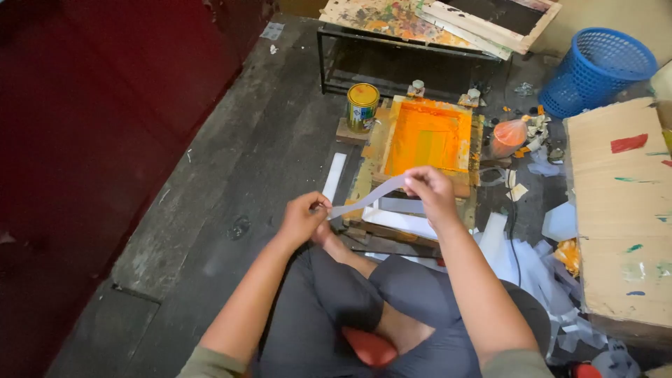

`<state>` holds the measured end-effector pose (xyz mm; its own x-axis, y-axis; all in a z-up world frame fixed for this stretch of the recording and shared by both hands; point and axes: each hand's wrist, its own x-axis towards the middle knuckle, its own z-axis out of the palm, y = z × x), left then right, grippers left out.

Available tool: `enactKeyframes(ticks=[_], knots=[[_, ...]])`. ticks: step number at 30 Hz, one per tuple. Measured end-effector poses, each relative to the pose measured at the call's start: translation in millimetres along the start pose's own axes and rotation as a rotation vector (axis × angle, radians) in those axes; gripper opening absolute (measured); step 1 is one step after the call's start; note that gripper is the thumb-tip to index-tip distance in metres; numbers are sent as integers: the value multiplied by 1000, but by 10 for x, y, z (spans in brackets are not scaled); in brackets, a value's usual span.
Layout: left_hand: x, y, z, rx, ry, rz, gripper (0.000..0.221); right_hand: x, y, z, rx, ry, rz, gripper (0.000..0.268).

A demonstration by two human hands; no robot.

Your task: Preparing and inspecting thin translucent strips for a screen printing process on the floor of a workshop.

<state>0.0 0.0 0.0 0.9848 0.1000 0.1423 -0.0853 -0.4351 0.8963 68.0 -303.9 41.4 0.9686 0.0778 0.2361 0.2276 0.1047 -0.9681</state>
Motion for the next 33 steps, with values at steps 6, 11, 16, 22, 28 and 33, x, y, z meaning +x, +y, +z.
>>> enactKeyframes(ticks=[6, 11, 16, 22, 28, 33], knots=[[603, -538, 147, -60, 75, -43, 18, 622, -13, 534, -354, 20, -146, 15], [912, -992, 226, -75, 51, -151, 22, 1224, 395, 876, -492, 52, -198, 19], [1131, -1367, 320, -124, 9, -280, 21, 1691, 771, 1189, -590, 72, -125, 28], [1435, -1955, 604, 92, -99, -422, 23, 2121, 1351, 1422, -799, -84, -29, 22], [1540, -1994, 680, 194, -233, -488, 24, 2449, 1845, 1513, -1045, -343, 227, 24], [1619, -2200, 857, 365, -287, -515, 27, 2585, 2196, 1536, -1083, -443, 392, 23]])
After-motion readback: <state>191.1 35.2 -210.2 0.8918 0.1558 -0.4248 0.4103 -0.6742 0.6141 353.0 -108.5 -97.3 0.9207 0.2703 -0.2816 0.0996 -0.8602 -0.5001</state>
